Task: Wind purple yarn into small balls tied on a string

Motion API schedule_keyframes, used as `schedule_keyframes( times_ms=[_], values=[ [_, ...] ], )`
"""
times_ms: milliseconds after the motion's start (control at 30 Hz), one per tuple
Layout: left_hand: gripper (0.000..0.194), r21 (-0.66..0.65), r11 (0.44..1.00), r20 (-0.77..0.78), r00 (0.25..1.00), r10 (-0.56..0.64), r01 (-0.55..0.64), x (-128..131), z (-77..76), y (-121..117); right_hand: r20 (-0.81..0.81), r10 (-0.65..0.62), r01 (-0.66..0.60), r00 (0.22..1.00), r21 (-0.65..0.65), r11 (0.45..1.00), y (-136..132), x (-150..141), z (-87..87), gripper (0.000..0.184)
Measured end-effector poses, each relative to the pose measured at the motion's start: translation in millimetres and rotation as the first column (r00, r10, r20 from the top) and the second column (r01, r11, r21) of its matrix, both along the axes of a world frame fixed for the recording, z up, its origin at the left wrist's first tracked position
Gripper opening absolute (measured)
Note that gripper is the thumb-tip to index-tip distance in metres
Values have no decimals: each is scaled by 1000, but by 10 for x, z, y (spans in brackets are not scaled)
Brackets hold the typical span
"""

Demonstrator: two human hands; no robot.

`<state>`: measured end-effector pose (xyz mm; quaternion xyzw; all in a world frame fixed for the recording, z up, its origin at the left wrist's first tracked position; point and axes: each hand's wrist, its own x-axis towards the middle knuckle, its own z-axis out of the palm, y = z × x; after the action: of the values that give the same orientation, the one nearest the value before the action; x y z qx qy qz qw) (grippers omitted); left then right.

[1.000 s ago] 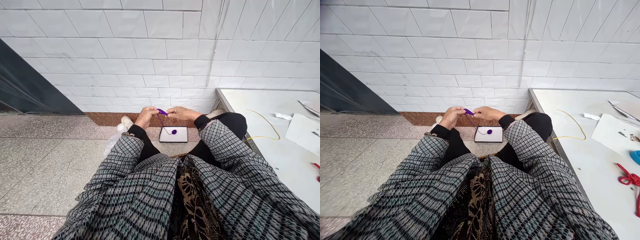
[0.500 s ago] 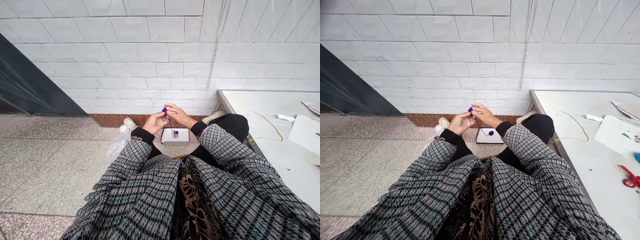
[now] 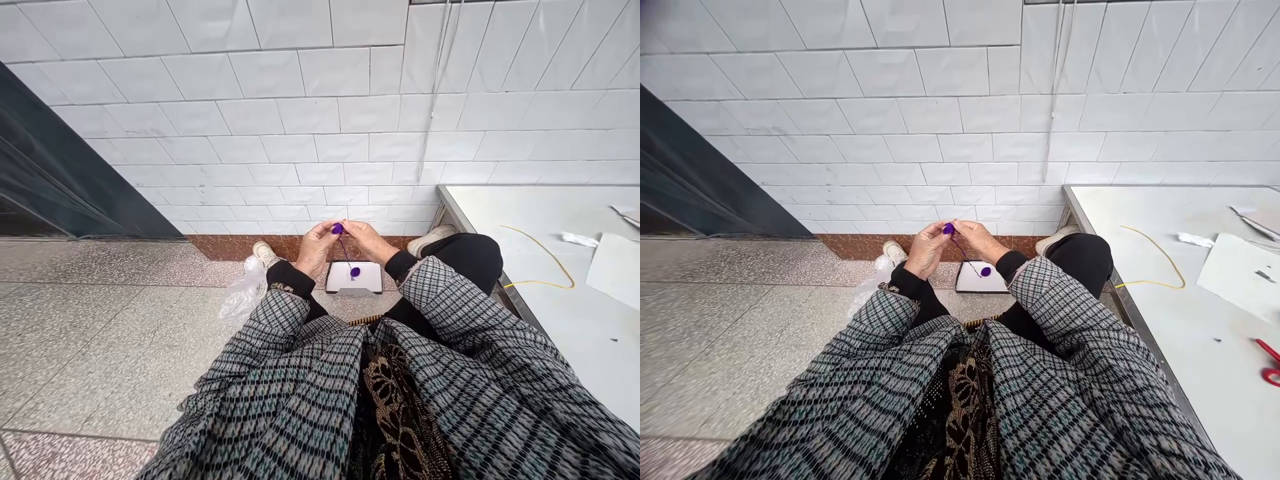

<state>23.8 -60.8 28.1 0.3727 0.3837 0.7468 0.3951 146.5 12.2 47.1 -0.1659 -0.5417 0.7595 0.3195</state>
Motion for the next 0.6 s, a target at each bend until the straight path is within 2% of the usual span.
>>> schedule_keyframes(
  times_ms=[100, 233, 367, 600],
  values=[
    [41, 13, 1000, -56, 998, -23, 24, 3, -6, -5, 30, -10, 10, 999, 2, 1000, 5, 6, 6, 27],
    [46, 30, 1000, -85, 996, -4, 6, 23, -5, -3, -65, -11, 15, 998, 60, 998, 33, -15, -44, 34],
    [46, 58, 998, -108, 994, 28, -22, 56, -19, 13, -127, -100, 113, 987, 103, 988, 27, -36, -75, 39],
    [43, 101, 991, -115, 989, 96, -84, 120, -70, 56, -116, -223, 237, 968, 124, 964, -7, -43, -96, 42]
  ],
)
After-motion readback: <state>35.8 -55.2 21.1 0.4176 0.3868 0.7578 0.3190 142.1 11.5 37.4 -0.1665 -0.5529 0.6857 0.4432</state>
